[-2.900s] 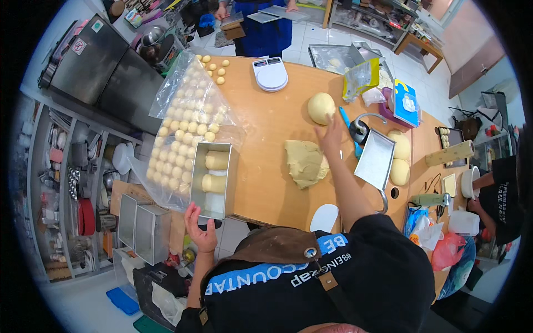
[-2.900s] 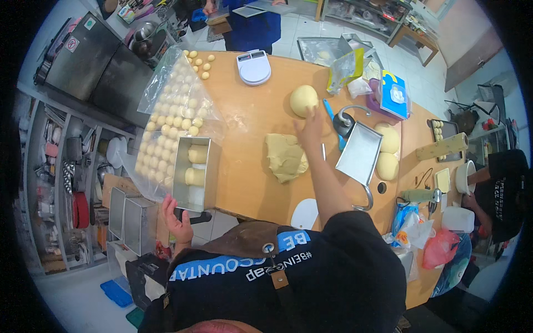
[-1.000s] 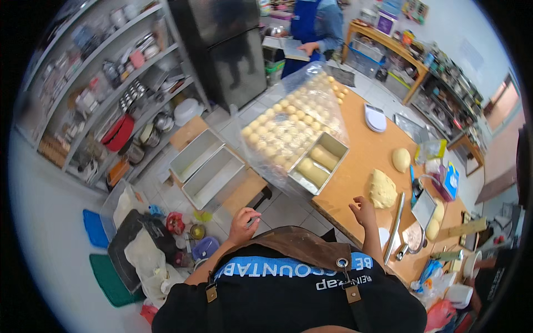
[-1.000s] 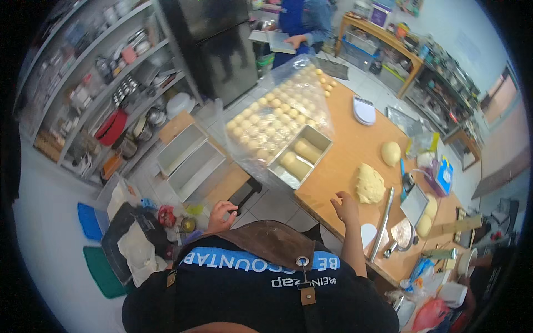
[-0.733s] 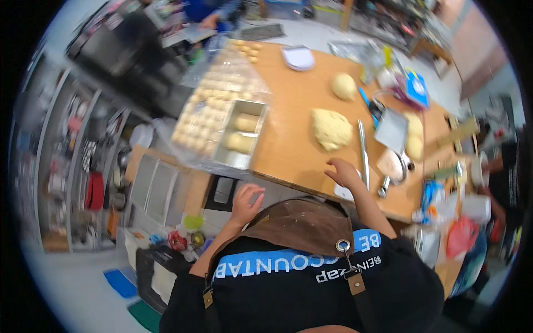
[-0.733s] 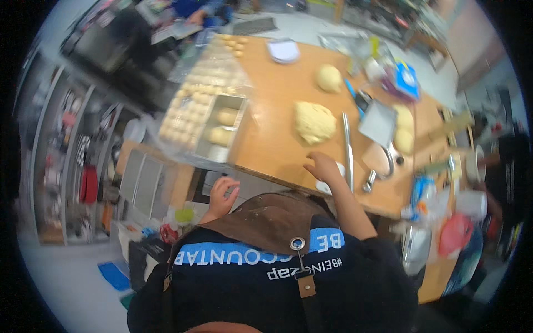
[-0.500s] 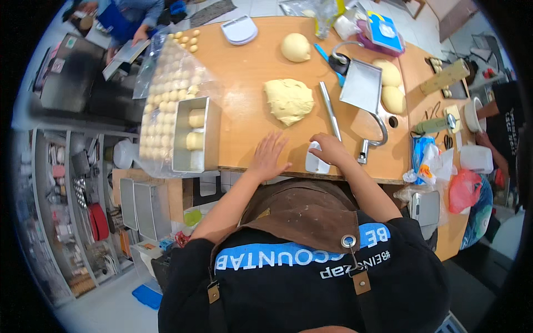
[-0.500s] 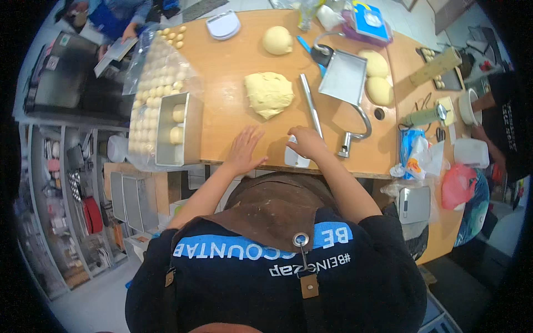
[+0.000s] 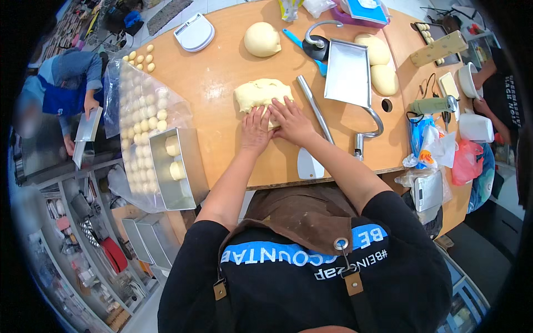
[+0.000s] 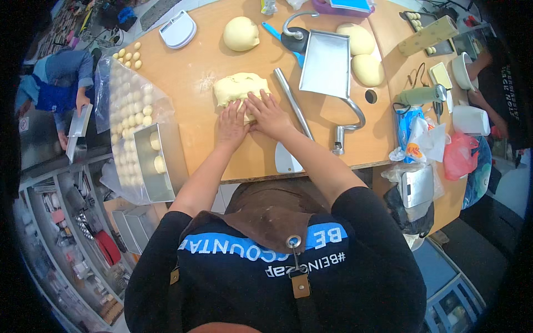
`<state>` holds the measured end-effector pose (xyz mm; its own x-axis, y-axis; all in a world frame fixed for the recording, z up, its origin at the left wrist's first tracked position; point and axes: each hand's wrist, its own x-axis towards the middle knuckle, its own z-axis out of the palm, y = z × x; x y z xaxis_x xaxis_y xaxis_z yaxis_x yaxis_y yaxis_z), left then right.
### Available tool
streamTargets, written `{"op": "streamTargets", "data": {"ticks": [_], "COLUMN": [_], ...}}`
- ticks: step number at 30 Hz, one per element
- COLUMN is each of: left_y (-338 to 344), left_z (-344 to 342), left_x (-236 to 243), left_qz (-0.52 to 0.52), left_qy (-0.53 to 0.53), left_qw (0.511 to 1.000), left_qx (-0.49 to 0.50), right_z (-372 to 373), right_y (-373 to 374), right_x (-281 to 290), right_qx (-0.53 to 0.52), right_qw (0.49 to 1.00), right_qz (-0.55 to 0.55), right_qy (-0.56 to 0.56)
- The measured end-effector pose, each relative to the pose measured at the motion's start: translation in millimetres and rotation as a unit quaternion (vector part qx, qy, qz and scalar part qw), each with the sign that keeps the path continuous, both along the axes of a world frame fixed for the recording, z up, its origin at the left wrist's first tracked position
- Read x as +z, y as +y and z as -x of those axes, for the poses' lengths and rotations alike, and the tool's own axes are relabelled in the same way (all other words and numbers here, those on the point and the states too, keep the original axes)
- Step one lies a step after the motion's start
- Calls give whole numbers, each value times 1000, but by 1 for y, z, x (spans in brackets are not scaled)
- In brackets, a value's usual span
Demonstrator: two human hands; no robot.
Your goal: The person prepares dough using a stand mixer, rolls and shapes the dough by hand on a tabletop, and places the shaped rolls into metal baking pans.
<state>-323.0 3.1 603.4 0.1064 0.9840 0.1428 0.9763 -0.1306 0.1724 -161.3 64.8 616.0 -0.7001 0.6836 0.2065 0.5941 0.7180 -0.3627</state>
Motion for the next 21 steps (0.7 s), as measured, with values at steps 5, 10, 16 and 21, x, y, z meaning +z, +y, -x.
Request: {"op": "streamTargets", "data": {"ticks": [5,10,16,21], "left_y": [22,7,-28,56], "left_z": [15,31,44,78], "left_x": [23,49,99,130], "left_qz": [-6,70,129,244], "left_qy": [-91,-166,-211,-190], "left_qw": [996,980,958,949], "left_qx": [-17,-78,-144,64], "right_z": [17,9,2,28], "right_y": [22,10,-20,47], "right_x": [8,33,82,118], "right_qx": [-17,36,79,42], "right_qw": [999,998,990,969], "right_qz": [-21,59,114,241], "right_qy": [-42,-2,40,42]}}
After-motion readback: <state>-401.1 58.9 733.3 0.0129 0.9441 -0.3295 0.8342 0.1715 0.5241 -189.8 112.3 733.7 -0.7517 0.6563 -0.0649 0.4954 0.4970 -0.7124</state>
